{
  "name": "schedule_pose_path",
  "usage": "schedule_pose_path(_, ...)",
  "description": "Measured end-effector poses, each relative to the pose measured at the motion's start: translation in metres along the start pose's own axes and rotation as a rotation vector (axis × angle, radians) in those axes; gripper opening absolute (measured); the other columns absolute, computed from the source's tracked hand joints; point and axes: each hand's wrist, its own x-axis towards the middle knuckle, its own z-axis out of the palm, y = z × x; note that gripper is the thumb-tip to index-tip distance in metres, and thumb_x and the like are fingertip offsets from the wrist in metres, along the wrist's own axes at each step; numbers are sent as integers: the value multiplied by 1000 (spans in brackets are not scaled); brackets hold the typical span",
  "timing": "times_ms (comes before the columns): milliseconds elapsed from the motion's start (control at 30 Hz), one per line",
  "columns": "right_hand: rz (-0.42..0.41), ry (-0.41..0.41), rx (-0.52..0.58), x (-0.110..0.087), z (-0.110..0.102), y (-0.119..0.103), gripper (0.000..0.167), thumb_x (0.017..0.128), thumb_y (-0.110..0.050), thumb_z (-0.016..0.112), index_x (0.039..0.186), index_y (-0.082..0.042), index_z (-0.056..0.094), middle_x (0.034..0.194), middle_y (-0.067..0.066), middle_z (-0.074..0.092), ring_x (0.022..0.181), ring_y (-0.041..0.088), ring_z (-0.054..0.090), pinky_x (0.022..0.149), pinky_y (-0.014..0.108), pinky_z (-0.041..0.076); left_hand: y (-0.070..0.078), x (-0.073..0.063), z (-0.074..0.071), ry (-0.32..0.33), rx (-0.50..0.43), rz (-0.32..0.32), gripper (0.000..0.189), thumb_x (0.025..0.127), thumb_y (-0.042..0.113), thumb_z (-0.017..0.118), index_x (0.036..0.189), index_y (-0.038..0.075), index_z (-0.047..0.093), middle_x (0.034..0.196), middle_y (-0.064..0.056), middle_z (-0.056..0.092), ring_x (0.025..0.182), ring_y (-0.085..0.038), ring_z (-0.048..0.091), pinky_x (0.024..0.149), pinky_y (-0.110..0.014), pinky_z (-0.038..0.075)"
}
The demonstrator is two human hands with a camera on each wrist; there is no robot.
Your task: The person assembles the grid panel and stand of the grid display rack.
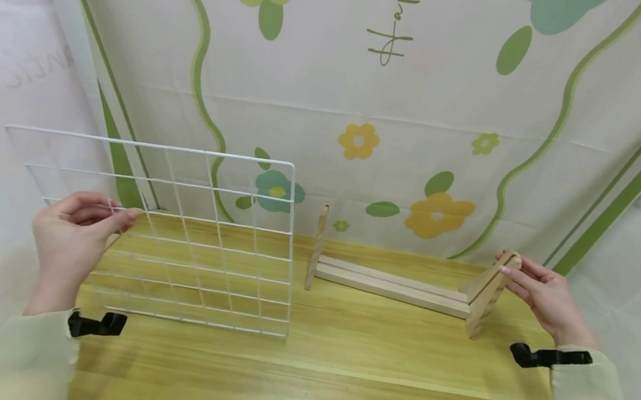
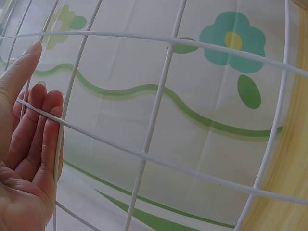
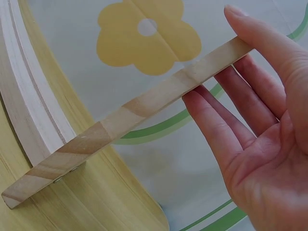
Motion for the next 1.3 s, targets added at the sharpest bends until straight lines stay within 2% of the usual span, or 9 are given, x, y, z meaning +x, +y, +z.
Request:
schedule_pose_path(67,11,10,-15,0,0,0,44,100,5,60,139,-15,59,132,-8,61,108,4,66,86,24,57,0,-1,-2,4,-12,13,31,68,-14,90,89,-9,68,72,-6,72,59,-13,71,56,-19,57)
schedule_pose_path(167,25,20,-24,0,1,0,45,100,4,61,140,-18,59,141,0,57,108,3,66,86,24,56,0,-3,-4,1,-4,29,31,67,-15,89,89,-10,68,73,-6,72,59,-12,71,55,-19,57)
schedule_pose_path(367,63,29,-88,-4,1,0,32,102,-2,63,122,-25,71,166,17,-6,110,-8,59,89,21,54,0,-8,-11,-13,74,14,30,69,-10,90,90,-6,70,74,-2,73,60,-10,71,53,-16,55)
schedule_pose_path(433,56,29,-101,-5,1,1,30,102,-2,63,121,-23,72,167,13,-4,109,-10,58,89,20,54,0,-10,-12,-12,117,20,29,71,-8,90,91,-5,70,74,-1,73,60,-9,71,51,-15,54)
schedule_pose_path(500,39,26,-78,-6,1,2,32,101,-1,62,120,-24,73,164,12,24,109,-5,61,88,22,55,0,-11,-14,-8,139,23,29,71,-8,91,91,-5,70,74,-1,73,59,-9,70,49,-15,52)
schedule_pose_path(700,-20,-8,7,-8,4,3,40,101,8,58,123,-22,73,121,-8,69,106,6,68,85,25,57,0,-10,-14,-12,198,42,28,72,-7,90,92,-5,70,74,2,74,60,-8,70,50,-14,52)
schedule_pose_path(900,-21,21,-42,-10,8,2,38,101,5,60,125,-22,72,137,-7,58,108,2,65,86,23,56,-2,-8,-13,-22,112,54,29,71,-12,88,92,-8,69,75,-2,74,60,-9,70,52,-15,54)
schedule_pose_path(1100,22,43,-100,-11,18,5,33,101,0,63,121,-25,72,165,23,-1,108,-7,61,87,22,55,-2,-8,-12,-40,100,57,29,72,-11,88,92,-8,68,75,-2,74,60,-10,71,53,-15,54)
schedule_pose_path(1300,26,44,-155,-11,32,6,41,101,-4,65,140,-15,59,165,24,0,107,-10,59,88,20,55,-2,-7,-11,-52,83,50,30,72,-9,89,92,-6,68,76,-3,74,62,-11,72,56,-17,56)
